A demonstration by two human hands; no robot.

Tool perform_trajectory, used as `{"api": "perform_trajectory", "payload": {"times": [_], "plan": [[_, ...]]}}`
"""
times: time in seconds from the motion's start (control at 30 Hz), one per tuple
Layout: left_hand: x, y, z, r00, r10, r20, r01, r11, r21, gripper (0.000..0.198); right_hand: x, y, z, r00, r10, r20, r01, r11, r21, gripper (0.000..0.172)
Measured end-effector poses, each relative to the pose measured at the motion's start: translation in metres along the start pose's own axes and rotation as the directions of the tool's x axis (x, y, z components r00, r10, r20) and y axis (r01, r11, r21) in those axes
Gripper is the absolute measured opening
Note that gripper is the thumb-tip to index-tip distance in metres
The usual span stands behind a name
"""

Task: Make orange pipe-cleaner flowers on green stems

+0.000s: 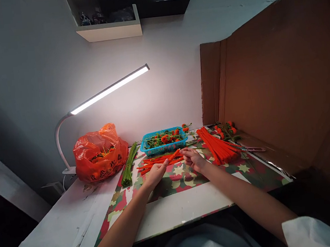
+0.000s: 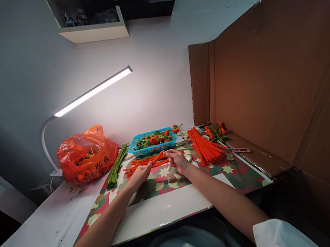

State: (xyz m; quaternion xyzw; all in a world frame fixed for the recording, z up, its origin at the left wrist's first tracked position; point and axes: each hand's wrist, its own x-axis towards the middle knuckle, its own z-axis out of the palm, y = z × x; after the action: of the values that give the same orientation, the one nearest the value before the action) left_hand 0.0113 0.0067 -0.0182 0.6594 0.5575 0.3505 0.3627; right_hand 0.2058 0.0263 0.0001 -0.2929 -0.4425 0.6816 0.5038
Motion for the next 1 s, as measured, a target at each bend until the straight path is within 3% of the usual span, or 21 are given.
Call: {"api": "perform_trajectory", "payload": {"times": [0.17, 0.37, 0.6, 1.0], "plan": [[-0.002, -0.001, 0.001, 0.999, 0.027, 0.033, -0.028, 1.000, 0.008, 0.059, 0.000, -0.001, -0.004, 0.998, -0.048, 0.044, 0.051, 0.997, -0.050, 0.039], [-0.006, 0.006, 0.005, 0.999, -0.002, 0.047, 0.003, 1.000, -0.016, 0.059, 0.001, 0.001, -0.006, 0.988, -0.149, 0.048, 0.155, 0.974, -0.167, 0.029], [-0.015, 0.016, 0.003, 0.996, -0.052, 0.065, 0.064, 0.979, -0.196, 0.056, -0.003, 0.007, 0.003, 0.963, -0.253, 0.088, 0.267, 0.931, -0.250, 0.017], [-0.015, 0.014, 0.005, 0.983, -0.121, 0.135, 0.154, 0.950, -0.273, 0.056, 0.000, 0.022, 0.011, 0.972, -0.204, 0.114, 0.227, 0.939, -0.260, 0.023]]}}
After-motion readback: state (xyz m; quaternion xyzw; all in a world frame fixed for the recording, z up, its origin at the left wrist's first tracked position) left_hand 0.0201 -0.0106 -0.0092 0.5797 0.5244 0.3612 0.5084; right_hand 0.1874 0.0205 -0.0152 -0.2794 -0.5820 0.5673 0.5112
